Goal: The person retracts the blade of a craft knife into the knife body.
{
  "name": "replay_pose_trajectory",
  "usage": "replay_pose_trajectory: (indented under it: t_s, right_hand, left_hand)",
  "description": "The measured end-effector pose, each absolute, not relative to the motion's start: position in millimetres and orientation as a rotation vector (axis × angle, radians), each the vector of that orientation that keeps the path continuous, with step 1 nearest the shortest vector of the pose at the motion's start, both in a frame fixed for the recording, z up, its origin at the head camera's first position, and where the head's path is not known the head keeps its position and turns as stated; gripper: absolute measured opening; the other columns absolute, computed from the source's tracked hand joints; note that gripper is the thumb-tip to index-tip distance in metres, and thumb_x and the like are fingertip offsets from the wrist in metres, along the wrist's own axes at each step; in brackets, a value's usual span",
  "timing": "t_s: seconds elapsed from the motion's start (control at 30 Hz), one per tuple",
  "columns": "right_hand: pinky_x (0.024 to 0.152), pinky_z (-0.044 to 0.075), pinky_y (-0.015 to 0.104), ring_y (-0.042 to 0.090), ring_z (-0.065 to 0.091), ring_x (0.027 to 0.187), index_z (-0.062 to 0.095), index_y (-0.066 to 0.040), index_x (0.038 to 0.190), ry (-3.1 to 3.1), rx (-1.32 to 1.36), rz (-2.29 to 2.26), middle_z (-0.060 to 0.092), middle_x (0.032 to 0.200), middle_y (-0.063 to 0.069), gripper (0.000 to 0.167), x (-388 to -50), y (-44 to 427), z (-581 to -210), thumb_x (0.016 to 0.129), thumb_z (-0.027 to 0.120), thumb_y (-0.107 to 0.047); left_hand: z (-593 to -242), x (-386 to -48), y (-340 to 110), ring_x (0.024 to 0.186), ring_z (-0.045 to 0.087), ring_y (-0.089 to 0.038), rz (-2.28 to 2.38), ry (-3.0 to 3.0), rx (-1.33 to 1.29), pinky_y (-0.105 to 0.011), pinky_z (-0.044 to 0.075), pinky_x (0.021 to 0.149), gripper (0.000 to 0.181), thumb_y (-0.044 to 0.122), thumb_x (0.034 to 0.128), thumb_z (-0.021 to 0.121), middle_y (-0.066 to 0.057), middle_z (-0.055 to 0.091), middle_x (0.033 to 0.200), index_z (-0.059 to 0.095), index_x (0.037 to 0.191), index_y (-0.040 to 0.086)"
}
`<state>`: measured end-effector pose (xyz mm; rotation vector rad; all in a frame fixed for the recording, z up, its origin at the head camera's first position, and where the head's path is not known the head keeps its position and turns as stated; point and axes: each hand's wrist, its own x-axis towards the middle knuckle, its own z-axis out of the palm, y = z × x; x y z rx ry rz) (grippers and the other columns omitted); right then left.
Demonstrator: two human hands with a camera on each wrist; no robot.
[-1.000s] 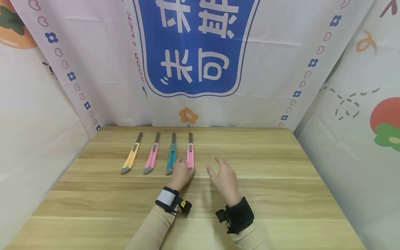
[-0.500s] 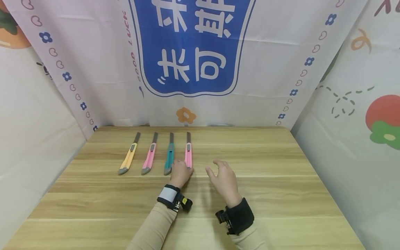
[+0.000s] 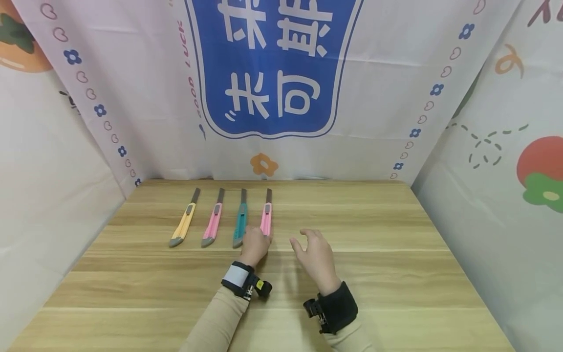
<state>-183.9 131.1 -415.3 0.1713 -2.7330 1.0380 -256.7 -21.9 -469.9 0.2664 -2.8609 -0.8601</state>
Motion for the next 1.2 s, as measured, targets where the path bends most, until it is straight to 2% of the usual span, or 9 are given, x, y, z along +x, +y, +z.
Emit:
replay_pose_trajectory:
  t_s: [0.13, 0.3, 0.6, 0.8, 0.9, 1.0, 1.1, 1.2]
  right_hand:
    - [0.084, 0.056, 0.046, 0.035, 0.064, 0.102, 0.062, 0.004, 0.121, -2.727, 0.176, 1.059, 0.065, 0.120, 0.025, 0.042, -187, 126, -417, 0.092, 0.064, -0.027]
    - [0.083, 0.057, 0.044, 0.036, 0.064, 0.104, 0.061, 0.004, 0.123, -2.720, 0.182, 1.169, 0.064, 0.123, 0.025, 0.043, -195, 120, -419, 0.093, 0.063, -0.027]
    - [0.089, 0.057, 0.043, 0.036, 0.065, 0.110, 0.058, 0.002, 0.127, -2.613, 0.159, 1.585, 0.065, 0.124, 0.023, 0.043, -209, 112, -416, 0.094, 0.062, -0.026]
    - [0.091, 0.058, 0.040, 0.036, 0.063, 0.112, 0.056, 0.003, 0.129, -2.470, 0.133, 1.939, 0.062, 0.128, 0.024, 0.042, -215, 105, -412, 0.096, 0.060, -0.021]
    - [0.087, 0.060, 0.032, 0.032, 0.066, 0.106, 0.056, 0.005, 0.128, -2.389, 0.131, 2.062, 0.062, 0.126, 0.025, 0.040, -215, 104, -410, 0.096, 0.059, -0.017]
    - [0.080, 0.060, 0.024, 0.019, 0.069, 0.095, 0.058, 0.006, 0.126, -2.330, 0.142, 2.117, 0.064, 0.121, 0.027, 0.036, -214, 105, -407, 0.097, 0.058, -0.015]
    - [0.077, 0.060, 0.023, 0.006, 0.068, 0.083, 0.059, 0.007, 0.124, -2.300, 0.152, 2.142, 0.066, 0.116, 0.029, 0.034, -213, 107, -404, 0.097, 0.057, -0.012]
    - [0.074, 0.060, 0.022, 0.002, 0.067, 0.075, 0.061, 0.009, 0.121, -2.282, 0.153, 2.156, 0.067, 0.112, 0.030, 0.032, -213, 108, -402, 0.095, 0.058, -0.010]
  left_hand:
    - [-464, -251, -26, 0.066, 0.060, -0.028, -0.801, -2.838, 0.215, -0.034, 0.052, 0.055, 0.028, 0.015, 0.0798, 0.078, -0.021, 0.059, 0.089, 0.069, 0.083, -0.011]
    - [-451, -237, -28, 0.067, 0.060, -0.029, -0.881, -2.766, 0.159, -0.034, 0.053, 0.055, 0.032, 0.016, 0.0814, 0.077, -0.021, 0.056, 0.093, 0.066, 0.093, -0.013]
    - [-423, -206, -32, 0.070, 0.055, -0.025, -0.977, -2.594, -0.047, -0.033, 0.049, 0.056, 0.045, 0.016, 0.0798, 0.078, -0.019, 0.056, 0.094, 0.058, 0.112, -0.009]
    - [-410, -190, -31, 0.072, 0.054, -0.021, -1.010, -2.538, -0.138, -0.027, 0.044, 0.057, 0.050, 0.018, 0.0797, 0.079, -0.018, 0.059, 0.096, 0.056, 0.117, -0.006]
    - [-406, -185, -29, 0.074, 0.057, -0.022, -1.015, -2.526, -0.152, -0.028, 0.045, 0.058, 0.052, 0.019, 0.0787, 0.080, -0.018, 0.060, 0.098, 0.056, 0.117, -0.006]
    - [-403, -182, -26, 0.075, 0.059, -0.021, -1.010, -2.517, -0.170, -0.027, 0.047, 0.059, 0.052, 0.020, 0.0776, 0.081, -0.018, 0.061, 0.098, 0.056, 0.115, -0.007]
    - [-401, -179, -24, 0.073, 0.054, -0.017, -1.011, -2.516, -0.193, -0.023, 0.043, 0.059, 0.052, 0.020, 0.0764, 0.082, -0.017, 0.062, 0.095, 0.056, 0.113, -0.007]
    - [-402, -178, -21, 0.072, 0.050, -0.014, -1.006, -2.517, -0.211, -0.020, 0.038, 0.059, 0.051, 0.018, 0.0750, 0.083, -0.015, 0.062, 0.092, 0.057, 0.111, -0.007]
